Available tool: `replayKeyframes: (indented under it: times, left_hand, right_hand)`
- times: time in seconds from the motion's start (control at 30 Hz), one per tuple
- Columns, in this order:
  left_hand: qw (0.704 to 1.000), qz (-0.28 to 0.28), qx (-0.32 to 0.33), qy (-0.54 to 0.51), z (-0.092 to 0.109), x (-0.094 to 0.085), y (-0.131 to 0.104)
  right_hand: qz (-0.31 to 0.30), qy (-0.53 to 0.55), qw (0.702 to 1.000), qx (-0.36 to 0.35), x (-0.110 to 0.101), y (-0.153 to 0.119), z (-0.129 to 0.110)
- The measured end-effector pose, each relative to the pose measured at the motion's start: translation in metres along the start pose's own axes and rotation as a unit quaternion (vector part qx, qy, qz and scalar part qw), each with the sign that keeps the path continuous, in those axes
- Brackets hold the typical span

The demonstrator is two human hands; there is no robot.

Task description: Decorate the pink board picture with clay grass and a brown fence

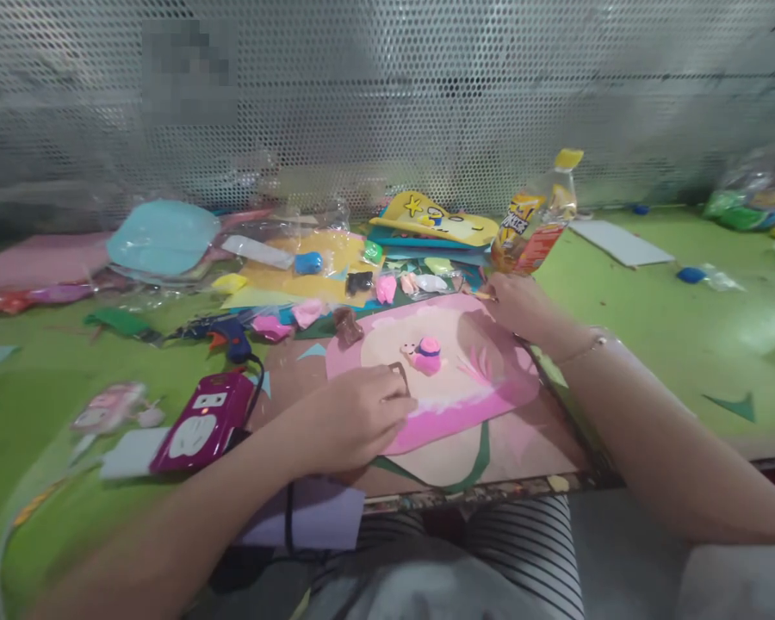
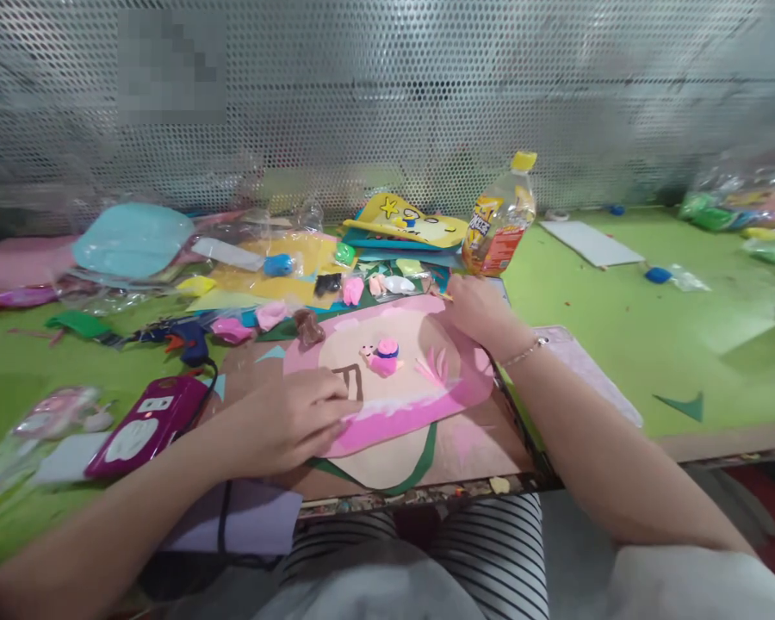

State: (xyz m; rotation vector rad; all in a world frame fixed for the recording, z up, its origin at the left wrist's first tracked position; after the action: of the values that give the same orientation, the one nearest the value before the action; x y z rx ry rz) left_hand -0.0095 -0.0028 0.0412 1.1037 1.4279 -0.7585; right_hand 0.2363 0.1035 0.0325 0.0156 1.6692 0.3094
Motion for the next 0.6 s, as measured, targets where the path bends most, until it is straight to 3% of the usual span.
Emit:
replayKeyframes:
  times: [0.17,0.37,0.5,0.6]
  left_hand:
    - [0.997,0.034,0.074,-0.013,0.021,0.003,-0.001]
    - [0.990,0.111,0.075,0.053,0.019,0.002,0.006]
    - [0.992,0.051,0.028,0.115,0.027,-0.002,0.011]
    - [0.992,-0.020,-0.008,0.125,0.050,0.001,0.006]
  right_hand:
    - [-0.021,-0.033,0.998,0.049,0.022,-0.001,0.006]
    - [-0.011,-0.013,0.998,0.062,0.025,-0.004,0.001]
    - [0.033,0.035,0.998,0.048,0.012,0.000,-0.006]
    - [0.066,0.098,0.993,0.018,-0.005,0.003,-0.019]
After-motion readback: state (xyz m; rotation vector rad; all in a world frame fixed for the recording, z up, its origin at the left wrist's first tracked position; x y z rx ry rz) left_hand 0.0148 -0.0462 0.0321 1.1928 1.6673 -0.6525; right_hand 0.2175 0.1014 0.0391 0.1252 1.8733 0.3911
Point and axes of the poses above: each hand's wrist, its own y-axis towards the middle knuckle, its own x-axis out of the palm, z = x × y, the point moved 4 cm from there along y, towards the middle knuckle, and after that the axes turned 13 degrees about y, right-handed, at the moved point
